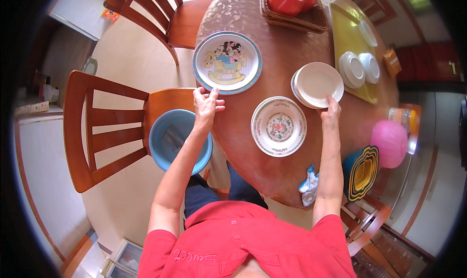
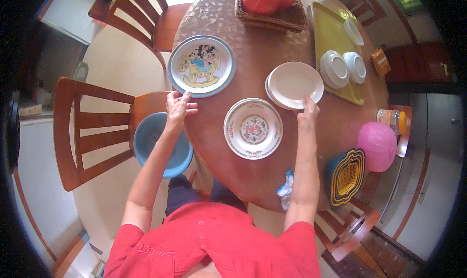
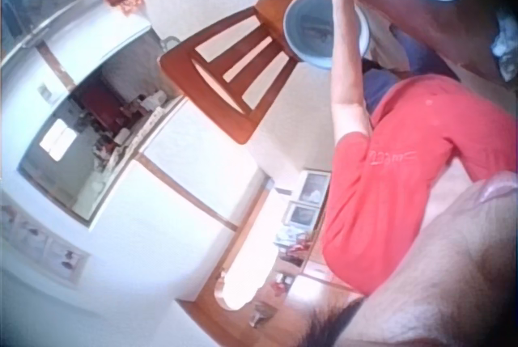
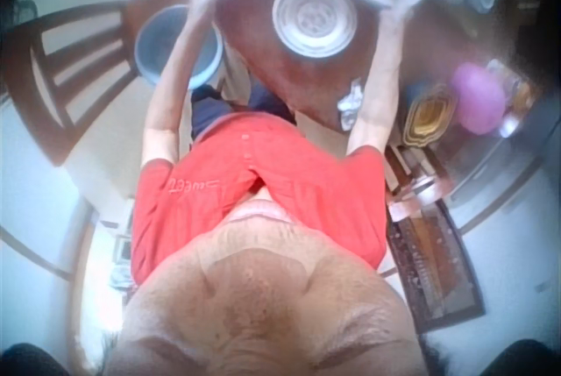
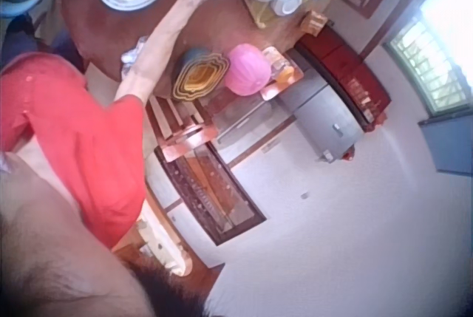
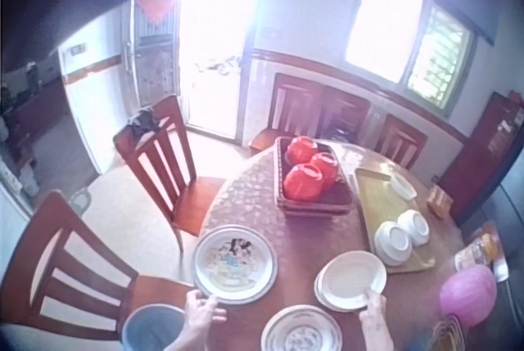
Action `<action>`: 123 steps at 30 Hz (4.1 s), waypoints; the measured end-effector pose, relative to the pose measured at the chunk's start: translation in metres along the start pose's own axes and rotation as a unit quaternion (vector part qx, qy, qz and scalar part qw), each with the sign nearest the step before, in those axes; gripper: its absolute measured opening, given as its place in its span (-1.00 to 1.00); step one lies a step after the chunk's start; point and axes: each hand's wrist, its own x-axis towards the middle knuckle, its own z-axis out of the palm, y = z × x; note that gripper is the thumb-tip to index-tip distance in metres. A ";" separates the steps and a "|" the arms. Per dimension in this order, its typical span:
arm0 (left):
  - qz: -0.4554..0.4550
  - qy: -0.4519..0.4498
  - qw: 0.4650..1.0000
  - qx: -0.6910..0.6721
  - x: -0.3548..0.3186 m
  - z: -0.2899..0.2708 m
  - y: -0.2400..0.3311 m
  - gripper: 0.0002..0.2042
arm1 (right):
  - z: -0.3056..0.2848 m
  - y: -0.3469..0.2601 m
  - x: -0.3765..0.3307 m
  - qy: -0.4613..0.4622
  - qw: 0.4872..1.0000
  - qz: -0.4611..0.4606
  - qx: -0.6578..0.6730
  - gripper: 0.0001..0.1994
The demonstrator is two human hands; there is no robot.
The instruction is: The person washes and dries a series of white plates and bowls using a blue and white cloth. They scrub each item in a blue basin filled with water, wipe it dry, and place it on a yellow tray on the table.
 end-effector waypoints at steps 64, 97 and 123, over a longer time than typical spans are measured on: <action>0.177 0.181 0.963 -0.088 -0.005 -0.293 -0.284 -0.47 | 0.098 0.469 -0.206 -0.425 0.536 -0.349 -0.641 -0.80; 0.052 0.233 0.880 -0.410 0.024 -0.269 -0.347 -0.68 | 0.082 0.485 -0.205 -0.508 0.216 -0.460 -0.696 -0.67; 0.069 0.211 0.878 -0.425 0.040 -0.278 -0.368 -0.64 | 0.062 0.483 -0.214 -0.552 0.264 -0.427 -0.666 -0.67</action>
